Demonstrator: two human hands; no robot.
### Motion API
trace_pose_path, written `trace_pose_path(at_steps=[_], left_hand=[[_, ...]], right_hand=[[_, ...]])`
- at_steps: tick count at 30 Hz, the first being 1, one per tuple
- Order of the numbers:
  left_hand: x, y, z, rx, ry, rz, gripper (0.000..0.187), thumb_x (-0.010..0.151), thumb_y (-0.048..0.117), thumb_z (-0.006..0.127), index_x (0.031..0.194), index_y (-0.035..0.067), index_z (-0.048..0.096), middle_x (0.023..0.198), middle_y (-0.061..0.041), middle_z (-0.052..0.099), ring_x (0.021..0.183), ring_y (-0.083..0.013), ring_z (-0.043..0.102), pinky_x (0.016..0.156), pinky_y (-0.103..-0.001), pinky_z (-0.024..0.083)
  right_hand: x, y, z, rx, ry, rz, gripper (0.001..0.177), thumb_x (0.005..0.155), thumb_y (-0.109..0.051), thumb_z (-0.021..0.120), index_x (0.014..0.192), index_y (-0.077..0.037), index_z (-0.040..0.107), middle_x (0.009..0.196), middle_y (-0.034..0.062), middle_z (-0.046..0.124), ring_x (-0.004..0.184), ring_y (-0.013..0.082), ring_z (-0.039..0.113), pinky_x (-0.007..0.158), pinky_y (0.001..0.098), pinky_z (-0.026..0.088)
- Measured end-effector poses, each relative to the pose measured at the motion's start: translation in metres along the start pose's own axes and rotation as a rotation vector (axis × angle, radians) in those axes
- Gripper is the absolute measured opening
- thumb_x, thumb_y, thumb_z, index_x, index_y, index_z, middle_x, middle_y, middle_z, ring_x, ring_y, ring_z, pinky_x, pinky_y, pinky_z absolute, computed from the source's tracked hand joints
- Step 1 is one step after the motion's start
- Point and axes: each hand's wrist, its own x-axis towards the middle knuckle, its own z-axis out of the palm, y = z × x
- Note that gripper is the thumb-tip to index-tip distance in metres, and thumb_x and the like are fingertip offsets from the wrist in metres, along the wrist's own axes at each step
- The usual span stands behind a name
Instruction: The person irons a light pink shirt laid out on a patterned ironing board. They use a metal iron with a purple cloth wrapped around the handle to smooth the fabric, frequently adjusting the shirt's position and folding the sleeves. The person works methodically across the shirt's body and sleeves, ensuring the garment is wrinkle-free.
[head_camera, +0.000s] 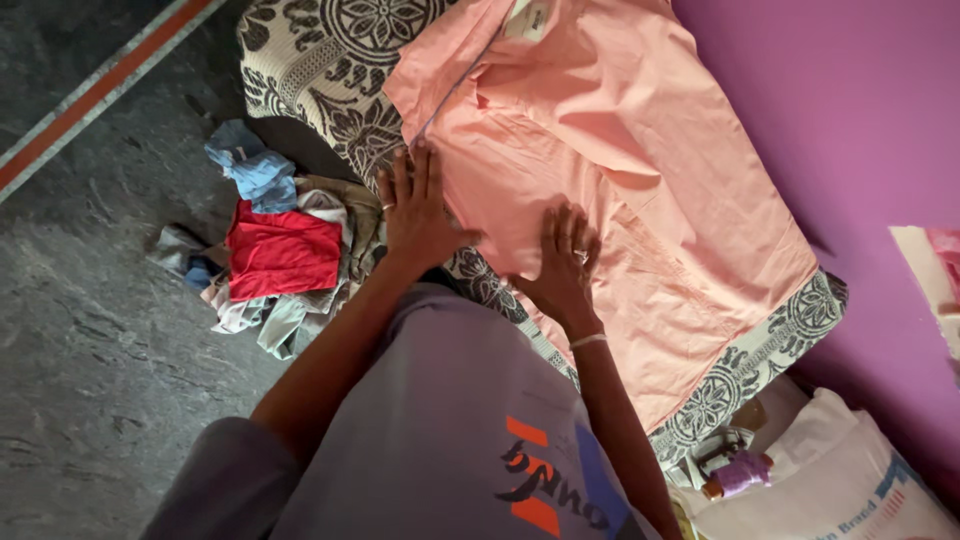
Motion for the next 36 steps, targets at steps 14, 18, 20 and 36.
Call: trace_pose_path(at_steps=[14, 18, 20, 36], left_hand=[[0.004, -0.01, 0.019, -0.051, 0.101, -0.009, 0.13, 0.064, 0.052, 0.089, 0.161, 0.003, 0.018, 0.169, -0.019, 0.016, 0.156, -0.0431, 0.009, 0.124, -0.066, 0.006], [-0.002, -0.011, 0.013, -0.088, 0.094, -0.006, 0.13, 0.065, 0.049, 0.09, 0.163, 0.004, 0.018, 0.17, -0.016, 0.016, 0.158, -0.0417, 0.008, 0.125, -0.064, 0.004], [0.002, -0.008, 0.003, -0.109, 0.055, -0.023, 0.131, 0.063, 0.049, 0.092, 0.162, 0.006, 0.018, 0.171, -0.015, 0.015, 0.159, -0.0406, 0.006, 0.125, -0.064, 0.003], [-0.003, -0.035, 0.018, -0.067, 0.185, 0.071, 0.084, 0.092, 0.034, 0.07, 0.162, 0.01, 0.031, 0.169, -0.009, 0.028, 0.156, -0.0392, 0.018, 0.124, -0.062, 0.014]], right_hand=[[0.114, -0.064, -0.007, 0.329, -0.067, -0.554, 0.019, 0.079, -0.01, 0.077, 0.098, -0.013, 0.077, 0.101, 0.0076, 0.062, 0.094, 0.029, 0.064, 0.084, 0.0405, 0.053], [0.125, -0.059, -0.012, 0.332, -0.156, -0.634, 0.043, 0.073, -0.013, 0.083, 0.115, -0.012, 0.072, 0.108, 0.0114, 0.056, 0.102, 0.0316, 0.06, 0.086, 0.042, 0.051], [0.127, -0.057, -0.016, 0.295, -0.234, -0.662, 0.052, 0.068, -0.014, 0.086, 0.118, -0.012, 0.069, 0.108, 0.0131, 0.054, 0.103, 0.0336, 0.057, 0.087, 0.0436, 0.05], [0.078, -0.053, -0.009, -0.099, -0.105, -0.51, 0.073, 0.084, -0.032, 0.078, 0.151, -0.028, 0.05, 0.147, 0.0132, 0.046, 0.135, 0.0385, 0.042, 0.104, 0.0582, 0.037]])
